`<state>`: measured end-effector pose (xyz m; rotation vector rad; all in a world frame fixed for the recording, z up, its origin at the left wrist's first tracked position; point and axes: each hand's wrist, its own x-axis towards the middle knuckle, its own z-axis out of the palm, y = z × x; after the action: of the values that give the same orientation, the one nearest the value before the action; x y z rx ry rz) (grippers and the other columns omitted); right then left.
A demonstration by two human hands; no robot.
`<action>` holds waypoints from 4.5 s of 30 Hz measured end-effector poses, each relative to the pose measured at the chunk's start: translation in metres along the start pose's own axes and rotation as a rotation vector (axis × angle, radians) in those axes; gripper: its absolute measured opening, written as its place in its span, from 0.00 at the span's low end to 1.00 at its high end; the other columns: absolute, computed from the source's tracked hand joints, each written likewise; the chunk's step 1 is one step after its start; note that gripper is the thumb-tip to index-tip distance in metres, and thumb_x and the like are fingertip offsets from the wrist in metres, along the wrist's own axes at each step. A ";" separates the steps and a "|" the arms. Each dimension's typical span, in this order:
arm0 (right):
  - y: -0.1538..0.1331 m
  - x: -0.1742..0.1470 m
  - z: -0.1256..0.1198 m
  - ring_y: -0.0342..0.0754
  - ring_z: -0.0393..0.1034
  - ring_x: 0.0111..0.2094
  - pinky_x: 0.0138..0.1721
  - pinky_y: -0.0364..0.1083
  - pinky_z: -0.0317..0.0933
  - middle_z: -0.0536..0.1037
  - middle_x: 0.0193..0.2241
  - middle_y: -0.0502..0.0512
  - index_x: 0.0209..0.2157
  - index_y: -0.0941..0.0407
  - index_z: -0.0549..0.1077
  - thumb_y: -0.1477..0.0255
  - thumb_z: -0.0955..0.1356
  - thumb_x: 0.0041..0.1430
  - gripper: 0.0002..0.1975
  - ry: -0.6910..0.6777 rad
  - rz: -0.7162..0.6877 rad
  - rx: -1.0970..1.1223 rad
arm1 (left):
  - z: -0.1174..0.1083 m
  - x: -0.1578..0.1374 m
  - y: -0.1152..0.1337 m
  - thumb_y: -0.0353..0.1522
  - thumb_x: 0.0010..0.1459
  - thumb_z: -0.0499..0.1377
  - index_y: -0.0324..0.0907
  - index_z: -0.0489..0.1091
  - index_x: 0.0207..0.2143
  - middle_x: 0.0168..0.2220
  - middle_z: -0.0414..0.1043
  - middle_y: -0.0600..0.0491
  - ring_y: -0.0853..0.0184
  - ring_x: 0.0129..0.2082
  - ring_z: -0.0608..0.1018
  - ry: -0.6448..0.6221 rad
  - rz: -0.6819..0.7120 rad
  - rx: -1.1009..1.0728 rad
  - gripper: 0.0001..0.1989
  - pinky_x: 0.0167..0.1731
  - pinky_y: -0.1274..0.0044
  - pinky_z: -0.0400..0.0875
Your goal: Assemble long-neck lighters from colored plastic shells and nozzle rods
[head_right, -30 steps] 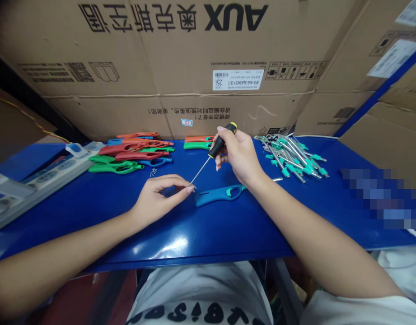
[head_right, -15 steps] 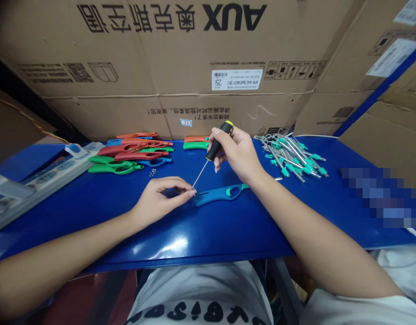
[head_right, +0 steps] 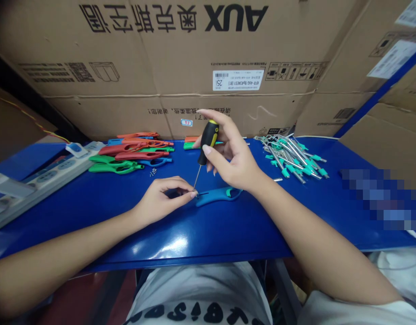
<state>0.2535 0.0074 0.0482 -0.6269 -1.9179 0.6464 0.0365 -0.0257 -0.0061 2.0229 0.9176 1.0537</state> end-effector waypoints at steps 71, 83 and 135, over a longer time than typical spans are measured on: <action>-0.011 -0.005 0.008 0.52 0.76 0.45 0.43 0.51 0.74 0.75 0.56 0.57 0.58 0.50 0.68 0.63 0.67 0.66 0.20 -0.092 -0.158 -0.395 | 0.000 -0.001 -0.008 0.33 0.60 0.65 0.44 0.72 0.44 0.45 0.78 0.52 0.61 0.48 0.79 -0.281 0.083 0.244 0.10 0.51 0.70 0.72; -0.011 -0.006 0.011 0.53 0.77 0.46 0.45 0.50 0.73 0.76 0.55 0.58 0.61 0.51 0.66 0.61 0.68 0.65 0.25 -0.035 -0.228 -0.482 | 0.001 -0.001 -0.008 0.32 0.60 0.66 0.44 0.71 0.44 0.45 0.77 0.52 0.62 0.48 0.79 -0.286 0.084 0.231 0.10 0.52 0.71 0.71; -0.021 0.001 0.003 0.43 0.75 0.33 0.40 0.46 0.71 0.80 0.47 0.57 0.59 0.54 0.69 0.63 0.59 0.73 0.20 -0.112 -0.187 -0.377 | 0.001 -0.001 -0.010 0.33 0.61 0.65 0.44 0.71 0.44 0.46 0.77 0.53 0.63 0.49 0.79 -0.291 0.082 0.220 0.10 0.53 0.71 0.71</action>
<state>0.2479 -0.0080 0.0620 -0.6432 -2.1946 0.2035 0.0343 -0.0217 -0.0151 2.3377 0.8305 0.6971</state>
